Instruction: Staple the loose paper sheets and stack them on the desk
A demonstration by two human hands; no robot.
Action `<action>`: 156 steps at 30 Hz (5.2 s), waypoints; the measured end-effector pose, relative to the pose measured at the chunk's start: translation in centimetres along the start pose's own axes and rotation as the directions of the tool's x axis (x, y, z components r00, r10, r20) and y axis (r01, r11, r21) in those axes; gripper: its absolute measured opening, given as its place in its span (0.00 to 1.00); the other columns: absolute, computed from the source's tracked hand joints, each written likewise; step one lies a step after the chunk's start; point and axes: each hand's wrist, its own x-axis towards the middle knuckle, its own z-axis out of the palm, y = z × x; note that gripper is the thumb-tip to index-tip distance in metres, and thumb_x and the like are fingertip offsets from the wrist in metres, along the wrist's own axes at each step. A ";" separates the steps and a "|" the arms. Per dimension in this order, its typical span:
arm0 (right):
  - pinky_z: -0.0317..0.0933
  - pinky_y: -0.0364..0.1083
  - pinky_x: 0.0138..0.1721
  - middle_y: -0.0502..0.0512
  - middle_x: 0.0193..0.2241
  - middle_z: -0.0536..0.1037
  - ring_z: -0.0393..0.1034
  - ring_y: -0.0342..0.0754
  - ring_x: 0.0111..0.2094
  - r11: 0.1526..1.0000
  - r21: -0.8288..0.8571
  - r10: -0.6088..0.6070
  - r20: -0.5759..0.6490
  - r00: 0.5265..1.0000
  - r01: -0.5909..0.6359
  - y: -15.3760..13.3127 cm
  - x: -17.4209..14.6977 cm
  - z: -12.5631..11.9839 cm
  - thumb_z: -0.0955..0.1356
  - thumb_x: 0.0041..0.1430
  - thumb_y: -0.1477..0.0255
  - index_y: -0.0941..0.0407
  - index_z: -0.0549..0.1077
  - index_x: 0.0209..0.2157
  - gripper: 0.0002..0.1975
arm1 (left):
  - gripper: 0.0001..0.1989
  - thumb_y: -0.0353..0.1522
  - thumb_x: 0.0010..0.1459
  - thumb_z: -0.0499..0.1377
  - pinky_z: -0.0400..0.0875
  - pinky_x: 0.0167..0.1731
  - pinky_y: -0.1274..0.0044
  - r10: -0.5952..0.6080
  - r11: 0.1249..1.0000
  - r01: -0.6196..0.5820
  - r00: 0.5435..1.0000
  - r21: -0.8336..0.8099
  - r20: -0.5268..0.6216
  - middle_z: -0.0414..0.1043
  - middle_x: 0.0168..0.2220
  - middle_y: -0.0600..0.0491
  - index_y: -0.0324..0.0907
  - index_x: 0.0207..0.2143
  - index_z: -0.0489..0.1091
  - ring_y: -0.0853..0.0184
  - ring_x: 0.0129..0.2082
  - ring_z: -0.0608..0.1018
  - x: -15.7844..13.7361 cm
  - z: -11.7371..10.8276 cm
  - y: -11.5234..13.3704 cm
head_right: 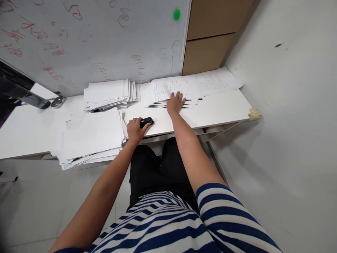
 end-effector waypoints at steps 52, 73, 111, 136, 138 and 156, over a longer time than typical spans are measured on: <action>0.42 0.73 0.66 0.59 0.62 0.71 0.62 0.58 0.65 0.925 -0.034 -0.370 -0.307 0.877 0.378 9.1 -21.6 -2.4 0.59 0.69 0.75 0.47 0.75 0.56 0.21 | 0.25 0.55 0.61 0.55 0.64 0.42 0.68 -0.055 0.998 0.054 0.998 -0.012 -0.042 0.74 0.40 0.43 0.43 0.43 0.70 0.54 0.43 0.73 0.0 0.4 -0.8; 0.37 0.76 0.65 0.59 0.65 0.67 0.52 0.58 0.70 0.871 -0.037 -0.488 -0.176 0.855 0.490 8.2 -21.1 -2.6 0.60 0.68 0.78 0.46 0.74 0.56 0.21 | 0.25 0.50 0.65 0.48 0.63 0.52 0.51 -0.199 0.973 0.218 0.959 -0.077 0.203 0.73 0.51 0.34 0.41 0.44 0.73 0.43 0.55 0.71 7.3 -0.4 3.0; 0.65 0.50 0.56 0.55 0.34 0.82 0.77 0.46 0.40 0.733 -0.018 -0.639 -0.362 0.679 0.680 -4.9 -11.2 -8.9 0.54 0.71 0.74 0.57 0.69 0.62 0.24 | 0.19 0.43 0.70 0.47 0.61 0.42 0.66 -0.020 0.997 0.020 1.000 -0.069 0.005 0.72 0.37 0.43 0.43 0.34 0.71 0.54 0.42 0.72 0.5 -0.2 -0.5; 0.32 0.73 0.66 0.63 0.73 0.45 0.35 0.61 0.73 0.789 0.079 -0.613 0.023 0.790 0.610 -12.0 -2.3 -1.1 0.55 0.72 0.58 0.54 0.49 0.70 0.31 | 0.20 0.48 0.66 0.52 0.62 0.41 0.65 -0.021 0.998 0.025 0.998 -0.061 0.063 0.73 0.37 0.42 0.41 0.36 0.72 0.53 0.42 0.73 0.4 -0.8 -0.4; 0.32 0.75 0.66 0.62 0.73 0.45 0.35 0.63 0.73 0.909 -0.014 -0.415 0.060 0.908 0.416 -6.2 0.1 -2.7 0.55 0.70 0.53 0.53 0.48 0.71 0.34 | 0.21 0.48 0.67 0.50 0.61 0.40 0.67 -0.019 0.999 0.021 0.999 -0.045 0.038 0.72 0.35 0.43 0.42 0.34 0.71 0.54 0.41 0.72 0.4 -0.9 -0.3; 0.28 0.72 0.65 0.64 0.71 0.51 0.39 0.62 0.72 0.991 0.040 -0.133 0.190 0.973 0.127 0.7 3.4 -1.1 0.53 0.74 0.64 0.57 0.62 0.66 0.25 | 0.18 0.45 0.67 0.51 0.60 0.40 0.68 -0.044 0.999 0.044 0.999 0.005 -0.004 0.72 0.36 0.45 0.43 0.34 0.71 0.56 0.40 0.71 0.4 -1.0 -0.1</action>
